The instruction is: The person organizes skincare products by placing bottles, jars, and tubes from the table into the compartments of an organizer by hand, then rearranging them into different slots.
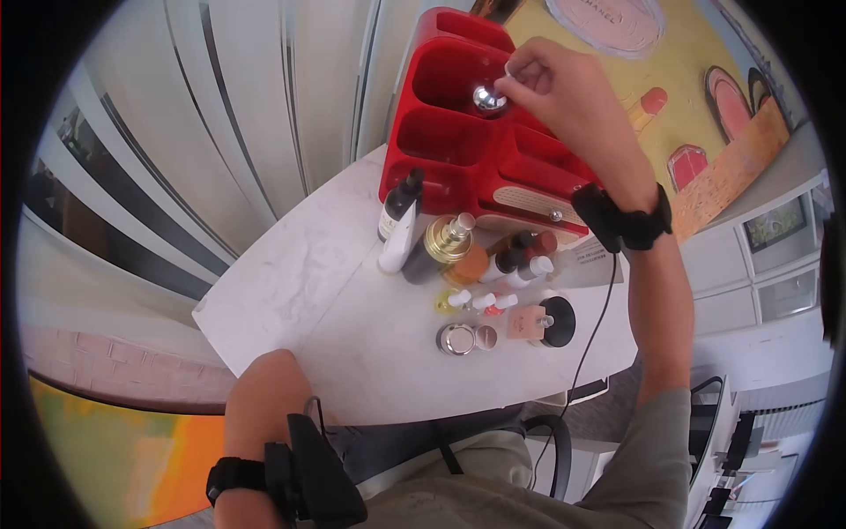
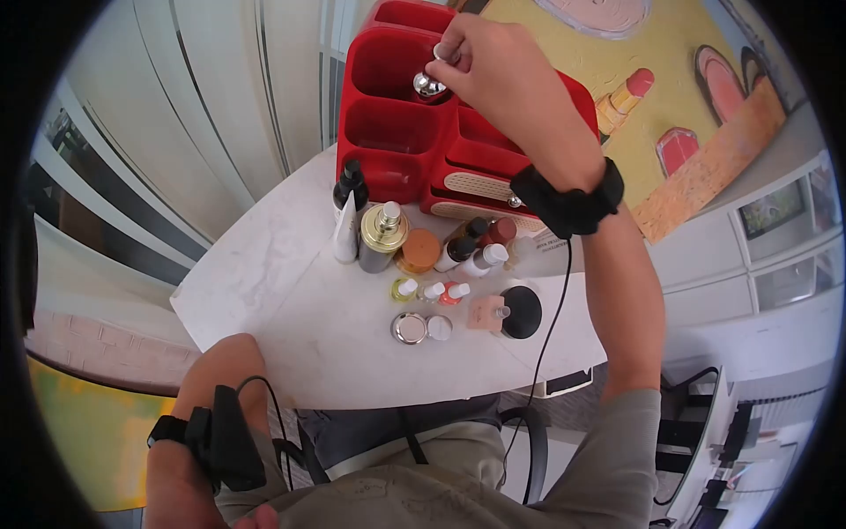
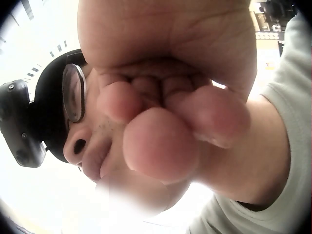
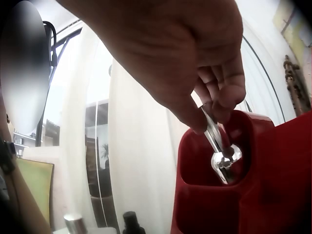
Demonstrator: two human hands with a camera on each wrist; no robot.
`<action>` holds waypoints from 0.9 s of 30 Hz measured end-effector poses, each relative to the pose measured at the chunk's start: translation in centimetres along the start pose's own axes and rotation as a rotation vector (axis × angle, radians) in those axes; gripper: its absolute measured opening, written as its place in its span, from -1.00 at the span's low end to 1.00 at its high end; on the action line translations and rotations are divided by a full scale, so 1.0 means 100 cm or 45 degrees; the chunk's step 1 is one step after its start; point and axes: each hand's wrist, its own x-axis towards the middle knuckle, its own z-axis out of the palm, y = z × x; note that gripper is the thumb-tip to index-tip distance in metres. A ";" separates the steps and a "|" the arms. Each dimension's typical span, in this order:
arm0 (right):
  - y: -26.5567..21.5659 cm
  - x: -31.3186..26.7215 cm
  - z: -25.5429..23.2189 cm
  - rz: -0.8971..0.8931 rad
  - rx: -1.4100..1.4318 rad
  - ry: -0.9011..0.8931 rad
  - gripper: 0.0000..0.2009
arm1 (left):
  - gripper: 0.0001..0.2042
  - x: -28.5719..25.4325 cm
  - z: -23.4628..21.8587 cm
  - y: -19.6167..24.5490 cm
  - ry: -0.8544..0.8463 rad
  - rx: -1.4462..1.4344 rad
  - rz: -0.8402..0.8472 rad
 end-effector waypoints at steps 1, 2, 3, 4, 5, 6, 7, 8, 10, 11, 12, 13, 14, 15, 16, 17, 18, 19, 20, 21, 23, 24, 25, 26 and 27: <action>0.003 0.000 0.005 0.010 -0.081 -0.023 -0.81 | -0.62 -0.001 0.001 0.001 0.004 0.009 -0.008; 0.004 0.000 0.009 0.018 -0.161 -0.045 -0.80 | -0.62 -0.002 0.002 0.003 0.007 0.020 -0.017; 0.005 0.000 0.011 0.016 -0.162 -0.044 -0.80 | -0.62 -0.002 0.002 0.004 0.009 0.031 -0.026; 0.005 0.000 0.014 0.035 -0.238 -0.078 -0.79 | -0.63 -0.002 0.003 0.006 0.010 0.043 -0.035; 0.005 0.000 0.016 0.056 -0.314 -0.112 -0.78 | -0.63 -0.002 0.003 0.007 0.011 0.053 -0.044; 0.005 -0.001 0.019 0.053 -0.315 -0.112 -0.78 | -0.63 -0.002 0.003 0.008 0.013 0.064 -0.053; 0.005 -0.001 0.022 0.058 -0.378 -0.143 -0.78 | -0.63 -0.002 0.004 0.009 0.015 0.075 -0.062; 0.006 -0.001 0.025 0.064 -0.442 -0.175 -0.77 | -0.63 -0.002 0.004 0.009 0.017 0.085 -0.070; 0.009 -0.002 0.030 0.070 -0.457 -0.188 -0.78 | -0.63 -0.001 0.005 0.011 0.022 0.106 -0.088; 0.010 -0.002 0.032 0.077 -0.471 -0.201 -0.79 | -0.63 -0.001 0.005 0.011 0.023 0.117 -0.097; 0.009 -0.001 0.032 0.073 -0.470 -0.200 -0.79 | -0.63 -0.001 0.005 0.012 0.022 0.128 -0.107; 0.009 -0.001 0.032 0.073 -0.533 -0.215 -0.78 | -0.63 -0.001 0.005 0.013 0.023 0.141 -0.117; 0.007 -0.001 0.031 0.077 -0.597 -0.230 -0.77 | -0.63 -0.001 0.005 0.014 0.024 0.151 -0.126; 0.001 -0.005 0.028 0.076 -0.596 -0.229 -0.77 | -0.63 -0.001 0.005 0.014 0.025 0.160 -0.134; -0.014 -0.008 0.019 0.027 -0.595 -0.162 -0.78 | -0.63 -0.002 0.005 0.014 0.026 0.170 -0.142; -0.028 -0.010 0.012 -0.026 -0.592 -0.094 -0.78 | -0.63 -0.003 0.005 0.014 0.025 0.182 -0.150; -0.038 -0.010 0.006 -0.031 -0.589 -0.093 -0.78 | -0.63 -0.003 0.005 0.015 0.023 0.194 -0.161; -0.048 -0.010 0.000 -0.189 -0.342 -0.231 -0.78 | -0.63 -0.003 0.006 0.015 0.024 0.204 -0.170; -0.053 -0.010 -0.001 -0.342 -0.092 -0.366 -0.77 | -0.63 -0.003 0.006 0.014 0.027 0.213 -0.179; -0.057 -0.008 0.003 -0.312 0.014 -0.546 -0.77 | -0.63 -0.002 0.007 0.014 0.035 0.217 -0.188; -0.054 -0.013 0.021 -0.322 0.183 -0.725 -0.75 | -0.63 -0.002 0.009 0.014 0.056 0.219 -0.201; -0.048 -0.013 0.031 -0.317 0.182 -0.723 -0.75 | -0.63 -0.002 0.009 0.014 0.062 0.224 -0.206; -0.044 -0.012 0.040 -0.310 0.195 -0.784 -0.76 | -0.63 -0.002 0.009 0.015 0.064 0.232 -0.213; -0.043 -0.010 0.045 -0.305 0.210 -0.846 -0.77 | -0.63 -0.002 0.009 0.015 0.066 0.241 -0.222; -0.044 -0.008 0.047 -0.306 0.210 -0.846 -0.77 | -0.63 -0.002 0.009 0.016 0.068 0.251 -0.231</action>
